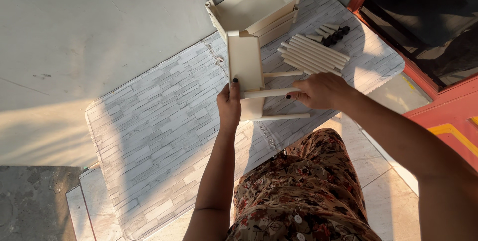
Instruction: The person assembles a small plastic shelving unit by inserting white plastic rods into the corner sockets of beige plastic trays. They connect two trays with rods, then add a third tray to the structure, and finally attach black feet to the bottom of the unit.
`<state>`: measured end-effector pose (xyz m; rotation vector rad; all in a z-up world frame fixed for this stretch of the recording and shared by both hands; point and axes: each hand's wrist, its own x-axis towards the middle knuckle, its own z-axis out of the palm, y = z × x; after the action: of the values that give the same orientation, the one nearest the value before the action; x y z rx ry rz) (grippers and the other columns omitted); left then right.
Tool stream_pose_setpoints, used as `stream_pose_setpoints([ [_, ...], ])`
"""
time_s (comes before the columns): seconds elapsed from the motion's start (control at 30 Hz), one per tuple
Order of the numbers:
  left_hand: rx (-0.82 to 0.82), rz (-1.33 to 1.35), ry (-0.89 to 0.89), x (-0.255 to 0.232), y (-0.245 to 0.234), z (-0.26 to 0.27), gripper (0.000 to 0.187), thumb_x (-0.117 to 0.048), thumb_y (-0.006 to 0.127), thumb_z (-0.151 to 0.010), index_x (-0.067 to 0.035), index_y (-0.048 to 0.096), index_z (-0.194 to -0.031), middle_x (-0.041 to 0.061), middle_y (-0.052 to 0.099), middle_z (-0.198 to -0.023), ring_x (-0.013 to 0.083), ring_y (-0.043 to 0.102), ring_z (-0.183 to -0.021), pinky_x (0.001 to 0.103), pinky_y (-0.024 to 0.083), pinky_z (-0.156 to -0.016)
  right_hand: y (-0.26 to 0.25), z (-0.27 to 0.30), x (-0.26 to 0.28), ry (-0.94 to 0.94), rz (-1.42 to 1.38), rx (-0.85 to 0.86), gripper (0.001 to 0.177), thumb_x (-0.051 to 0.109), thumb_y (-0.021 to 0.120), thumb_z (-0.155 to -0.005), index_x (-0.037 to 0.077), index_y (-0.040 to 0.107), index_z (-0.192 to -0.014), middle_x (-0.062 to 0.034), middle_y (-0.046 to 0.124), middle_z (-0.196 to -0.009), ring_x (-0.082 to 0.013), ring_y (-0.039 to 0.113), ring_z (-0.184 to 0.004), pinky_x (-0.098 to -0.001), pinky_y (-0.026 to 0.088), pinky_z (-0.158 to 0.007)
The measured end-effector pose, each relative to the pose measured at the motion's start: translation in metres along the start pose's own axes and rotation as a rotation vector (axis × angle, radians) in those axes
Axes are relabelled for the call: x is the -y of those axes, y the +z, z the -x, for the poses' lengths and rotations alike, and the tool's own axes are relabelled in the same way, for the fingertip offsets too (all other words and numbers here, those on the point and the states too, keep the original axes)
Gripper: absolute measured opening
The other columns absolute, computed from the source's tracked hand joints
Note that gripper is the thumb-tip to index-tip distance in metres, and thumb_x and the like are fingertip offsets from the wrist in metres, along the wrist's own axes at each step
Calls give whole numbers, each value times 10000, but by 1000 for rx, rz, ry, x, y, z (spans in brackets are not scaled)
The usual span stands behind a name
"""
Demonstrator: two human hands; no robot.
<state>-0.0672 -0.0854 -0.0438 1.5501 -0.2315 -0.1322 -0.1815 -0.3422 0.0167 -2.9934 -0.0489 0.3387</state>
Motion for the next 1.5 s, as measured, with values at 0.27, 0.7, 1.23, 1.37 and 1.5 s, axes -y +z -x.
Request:
stream_pose_setpoints([
  [0.27,-41,36,-14,-1,-2,-4,425,-384,569,-1035,14,714,-1006,-36,439,-621,55,329,-584,268,285,-511,26,12,-40,-129,119,-515,438,514,501,-1016,100,609,-918,-26,634,-575,-155,579,-379,-333,432,-324],
  [0.7,-198,-505,526,-46,5,-5,472,-298,711,-1007,-33,501,-1336,176,574,-1327,350,574,-1250,464,525,-983,157,-29,-132,359,-286,-261,356,183,459,-1047,5,436,-1354,-199,588,-1125,-295,665,-858,-446,578,-729],
  [1.23,-159,-894,607,-56,16,-21,468,-298,847,-837,-48,747,-1219,240,621,-1390,369,728,-1096,358,636,-715,178,-91,-158,438,-241,-471,326,62,588,-989,158,583,-1300,-133,592,-1184,-349,575,-1154,-504,500,-978],
  [1.37,-163,-879,617,-55,15,-21,458,-290,836,-849,-50,744,-1228,230,619,-1415,355,731,-1099,358,643,-724,175,-96,-162,448,-129,-482,288,61,609,-972,172,616,-1237,-84,624,-1159,-331,579,-1154,-507,469,-974],
  [1.5,-150,-869,592,-56,15,-20,452,-289,831,-851,-43,745,-1220,242,614,-1413,350,750,-1035,343,641,-659,182,-96,-174,432,-56,-504,273,70,608,-988,180,638,-1236,-51,669,-1121,-313,599,-1140,-487,469,-988],
])
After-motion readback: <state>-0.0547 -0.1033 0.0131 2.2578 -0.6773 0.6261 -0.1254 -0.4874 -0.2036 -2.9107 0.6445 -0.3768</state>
